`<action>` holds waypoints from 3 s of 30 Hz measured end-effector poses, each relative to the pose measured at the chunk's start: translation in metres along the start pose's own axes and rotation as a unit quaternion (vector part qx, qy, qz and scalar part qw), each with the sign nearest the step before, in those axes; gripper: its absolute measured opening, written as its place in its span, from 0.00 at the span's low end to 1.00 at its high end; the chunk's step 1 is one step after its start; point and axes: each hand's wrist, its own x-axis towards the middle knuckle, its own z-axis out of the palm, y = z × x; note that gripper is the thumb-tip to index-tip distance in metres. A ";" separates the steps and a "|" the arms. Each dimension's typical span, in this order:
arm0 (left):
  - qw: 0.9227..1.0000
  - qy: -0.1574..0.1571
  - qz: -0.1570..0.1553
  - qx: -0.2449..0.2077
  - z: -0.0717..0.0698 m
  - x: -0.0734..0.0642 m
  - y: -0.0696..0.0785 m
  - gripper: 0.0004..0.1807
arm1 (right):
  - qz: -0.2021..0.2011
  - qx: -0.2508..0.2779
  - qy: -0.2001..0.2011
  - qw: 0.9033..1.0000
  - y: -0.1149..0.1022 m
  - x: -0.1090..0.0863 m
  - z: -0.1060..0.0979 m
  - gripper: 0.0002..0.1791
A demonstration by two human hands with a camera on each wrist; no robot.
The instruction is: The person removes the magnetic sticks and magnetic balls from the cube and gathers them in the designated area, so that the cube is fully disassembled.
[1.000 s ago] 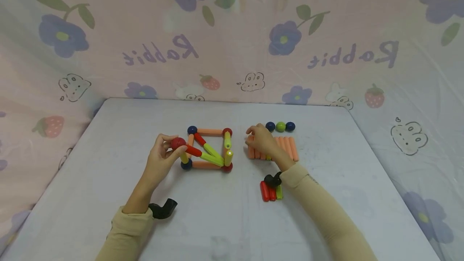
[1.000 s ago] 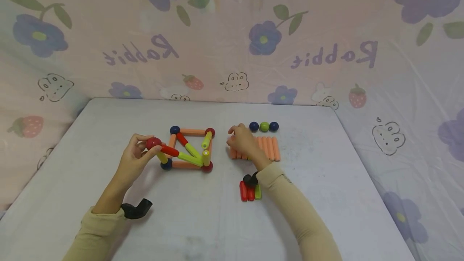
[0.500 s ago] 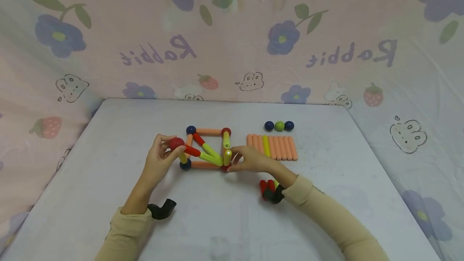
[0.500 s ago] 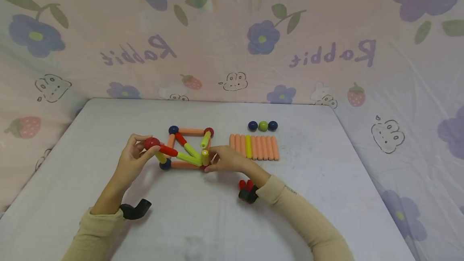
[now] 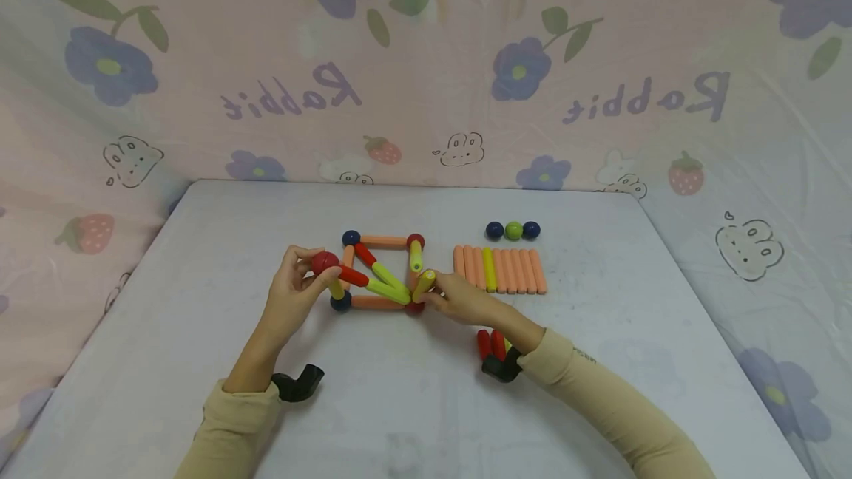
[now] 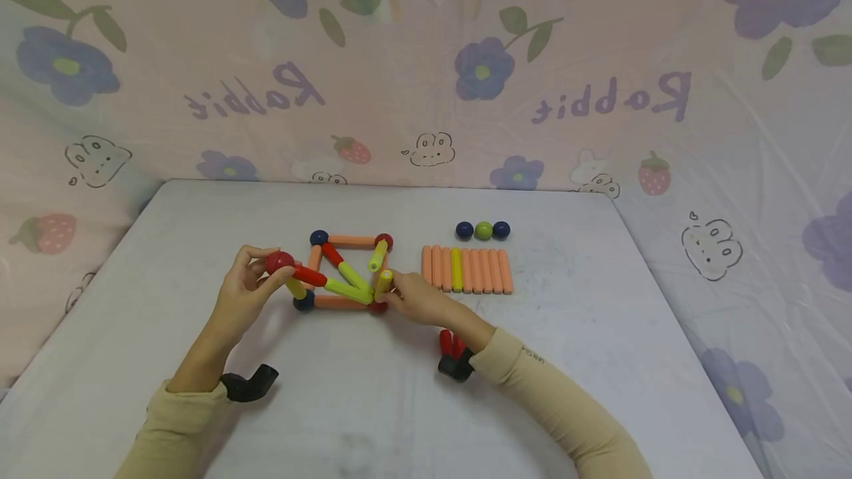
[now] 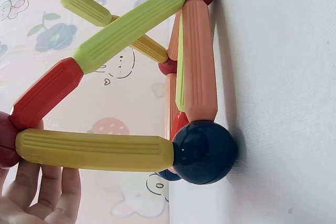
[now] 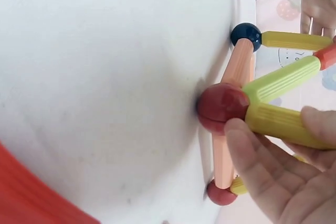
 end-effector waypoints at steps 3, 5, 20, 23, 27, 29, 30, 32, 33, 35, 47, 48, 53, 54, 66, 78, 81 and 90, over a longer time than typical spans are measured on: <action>1.000 -0.001 -0.001 0.002 0.001 0.000 0.001 0.21 | 0.033 0.045 -0.001 0.998 0.002 0.000 -0.003 0.13; 1.000 -0.001 -0.002 0.002 0.001 0.000 0.001 0.21 | 0.052 0.071 0.000 0.996 0.004 0.000 -0.006 0.13; 1.000 -0.004 -0.013 -0.002 0.001 -0.001 0.003 0.22 | 0.100 0.070 0.077 0.990 0.042 -0.036 -0.027 0.14; 1.000 -0.004 -0.017 -0.002 0.001 -0.001 0.003 0.22 | 0.118 0.060 0.105 0.986 0.052 -0.047 -0.031 0.21; 1.000 -0.002 -0.013 0.004 0.000 0.000 0.000 0.22 | 0.138 0.054 0.142 0.979 0.066 -0.060 -0.039 0.28; 1.000 -0.001 -0.011 0.005 0.000 0.000 -0.001 0.22 | 0.151 0.046 0.159 0.975 0.073 -0.067 -0.043 0.27; 1.000 -0.001 -0.010 0.005 -0.001 0.000 -0.001 0.22 | 0.156 0.039 0.166 0.973 0.077 -0.071 -0.045 0.27; 1.000 -0.001 -0.009 0.004 0.000 0.001 -0.002 0.22 | 0.167 0.033 0.176 0.969 0.084 -0.078 -0.050 0.27; 1.000 -0.001 -0.008 0.003 0.000 0.001 -0.002 0.22 | 0.173 0.030 0.180 0.968 0.088 -0.081 -0.052 0.27; 1.000 -0.002 -0.007 0.002 0.000 0.001 -0.003 0.22 | 0.188 0.028 0.185 0.964 0.095 -0.087 -0.056 0.26; 1.000 -0.004 -0.011 -0.001 -0.001 0.000 -0.003 0.22 | 0.275 0.057 0.176 0.943 0.136 -0.104 -0.078 0.23; 1.000 -0.004 -0.011 -0.001 0.000 0.000 -0.003 0.22 | 0.279 0.061 0.175 0.942 0.139 -0.103 -0.078 0.23; 1.000 -0.004 -0.011 0.002 0.000 0.000 -0.002 0.22 | 0.296 0.076 0.176 0.936 0.147 -0.098 -0.079 0.24; 1.000 -0.004 -0.012 0.001 -0.001 0.000 -0.001 0.22 | 0.300 0.078 0.177 0.934 0.147 -0.097 -0.079 0.24; 1.000 -0.004 -0.019 -0.008 0.001 -0.001 0.004 0.22 | 0.301 0.051 0.179 0.935 0.141 -0.093 -0.080 0.24; 1.000 0.000 -0.009 0.002 0.000 0.000 0.000 0.22 | 0.107 -0.042 0.218 0.969 0.094 -0.084 -0.058 0.16; 1.000 0.000 -0.009 0.001 0.000 0.000 0.001 0.22 | 0.063 -0.058 0.215 0.973 0.077 -0.077 -0.048 0.13; 1.000 -0.002 -0.004 0.003 0.000 0.001 -0.002 0.22 | 0.000 -0.089 0.201 0.976 0.024 -0.052 -0.023 0.15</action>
